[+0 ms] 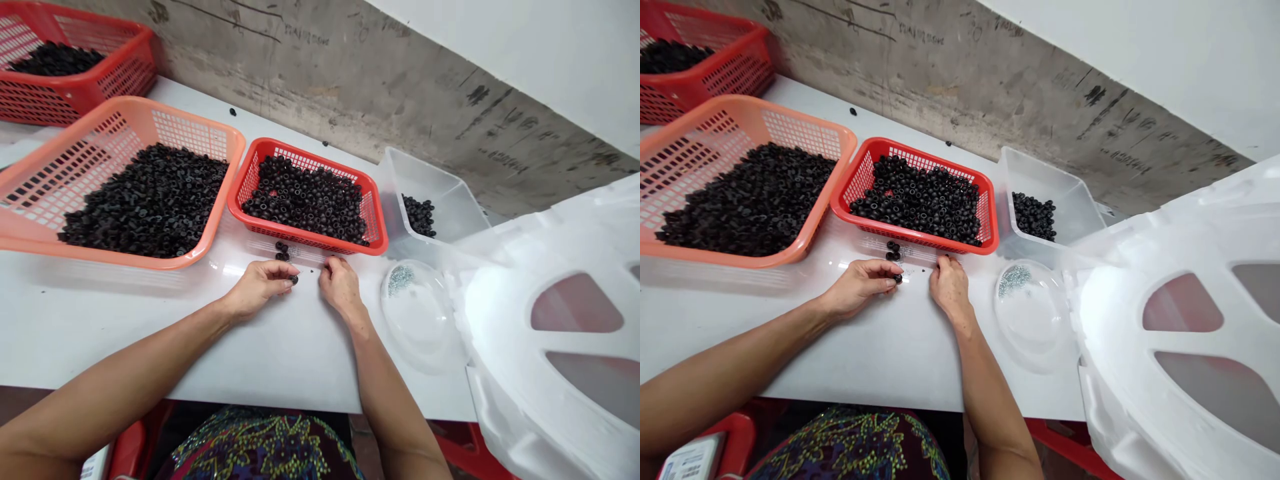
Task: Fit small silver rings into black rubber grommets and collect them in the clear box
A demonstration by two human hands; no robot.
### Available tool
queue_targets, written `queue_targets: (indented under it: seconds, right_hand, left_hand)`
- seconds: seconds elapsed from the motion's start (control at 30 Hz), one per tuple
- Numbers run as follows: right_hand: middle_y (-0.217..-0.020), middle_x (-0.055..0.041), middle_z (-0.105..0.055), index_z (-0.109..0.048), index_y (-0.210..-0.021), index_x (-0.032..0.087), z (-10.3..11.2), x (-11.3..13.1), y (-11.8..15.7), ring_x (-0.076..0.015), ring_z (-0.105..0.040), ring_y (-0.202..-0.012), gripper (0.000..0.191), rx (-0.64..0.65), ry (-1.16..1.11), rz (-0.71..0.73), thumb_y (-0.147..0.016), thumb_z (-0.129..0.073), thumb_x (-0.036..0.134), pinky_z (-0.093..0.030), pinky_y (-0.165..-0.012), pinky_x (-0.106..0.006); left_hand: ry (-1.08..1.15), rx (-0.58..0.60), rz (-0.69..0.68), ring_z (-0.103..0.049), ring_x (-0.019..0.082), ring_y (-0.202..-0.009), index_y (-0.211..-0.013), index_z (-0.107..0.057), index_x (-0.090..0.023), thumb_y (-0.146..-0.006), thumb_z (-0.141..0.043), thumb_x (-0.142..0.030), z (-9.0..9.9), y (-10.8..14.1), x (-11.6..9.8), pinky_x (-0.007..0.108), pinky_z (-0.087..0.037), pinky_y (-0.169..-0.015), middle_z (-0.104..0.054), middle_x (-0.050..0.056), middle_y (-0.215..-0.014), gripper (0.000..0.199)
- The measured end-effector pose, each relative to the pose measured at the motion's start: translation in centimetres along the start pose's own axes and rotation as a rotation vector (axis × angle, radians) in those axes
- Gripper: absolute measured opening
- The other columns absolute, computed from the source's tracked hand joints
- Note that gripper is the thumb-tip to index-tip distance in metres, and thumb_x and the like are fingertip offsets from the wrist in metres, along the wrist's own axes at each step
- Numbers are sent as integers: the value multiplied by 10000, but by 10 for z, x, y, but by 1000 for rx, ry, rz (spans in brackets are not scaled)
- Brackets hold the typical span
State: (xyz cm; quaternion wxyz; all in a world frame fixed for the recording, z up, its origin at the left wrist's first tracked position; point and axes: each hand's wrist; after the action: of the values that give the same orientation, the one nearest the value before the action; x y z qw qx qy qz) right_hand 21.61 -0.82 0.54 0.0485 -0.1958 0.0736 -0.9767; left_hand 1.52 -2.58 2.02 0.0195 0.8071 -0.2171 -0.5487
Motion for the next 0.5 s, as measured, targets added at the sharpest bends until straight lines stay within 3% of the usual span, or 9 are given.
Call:
queue_targets:
  seconds: [0.1,0.27,0.37,0.5]
  right_hand:
    - [-826,-78,-631,-665,-880,156,8,-1,2,-192,-581,-753,222,56,-331,-67,-770,-475,187,-452,-740,-330]
    - [-730,-19,-656,-626,-902,162,23,9,9,-133,-584,-625,230,220,-1041,-285,-710,-622,288,-450,-568,-252]
    - [-737,-28,-672,-615,-870,161,27,20,13,-130,-605,-627,219,291,-1212,-315,-690,-662,276,-458,-550,-241]
    - [-723,-27,-671,-622,-811,159,27,31,18,-124,-607,-609,164,309,-1229,-306,-706,-656,281,-462,-531,-238]
  left_hand:
    - [15,8,-15,-516,80,-585,-872,-681,-151,-603,-697,-125,0,-1,1,246,-426,-588,-631,-4,-716,271]
    - [-14,21,-15,-525,88,-601,-859,-674,-138,-603,-701,-132,0,0,1,249,-433,-593,-629,7,-728,257]
    - [-32,23,-15,-525,94,-602,-840,-673,-137,-609,-702,-145,0,0,1,262,-436,-601,-636,17,-737,233]
    - [-28,40,-19,-521,91,-597,-843,-671,-142,-618,-696,-142,0,0,1,269,-430,-613,-635,11,-731,226]
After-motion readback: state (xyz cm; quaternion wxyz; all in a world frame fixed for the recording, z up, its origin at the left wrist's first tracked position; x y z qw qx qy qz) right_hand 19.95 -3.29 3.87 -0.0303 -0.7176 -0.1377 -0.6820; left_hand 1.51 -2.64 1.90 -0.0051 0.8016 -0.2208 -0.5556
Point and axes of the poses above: each hand's wrist, its own y-axis away from the middle knuckle, its own z-axis out of the back of the hand, x = y × z
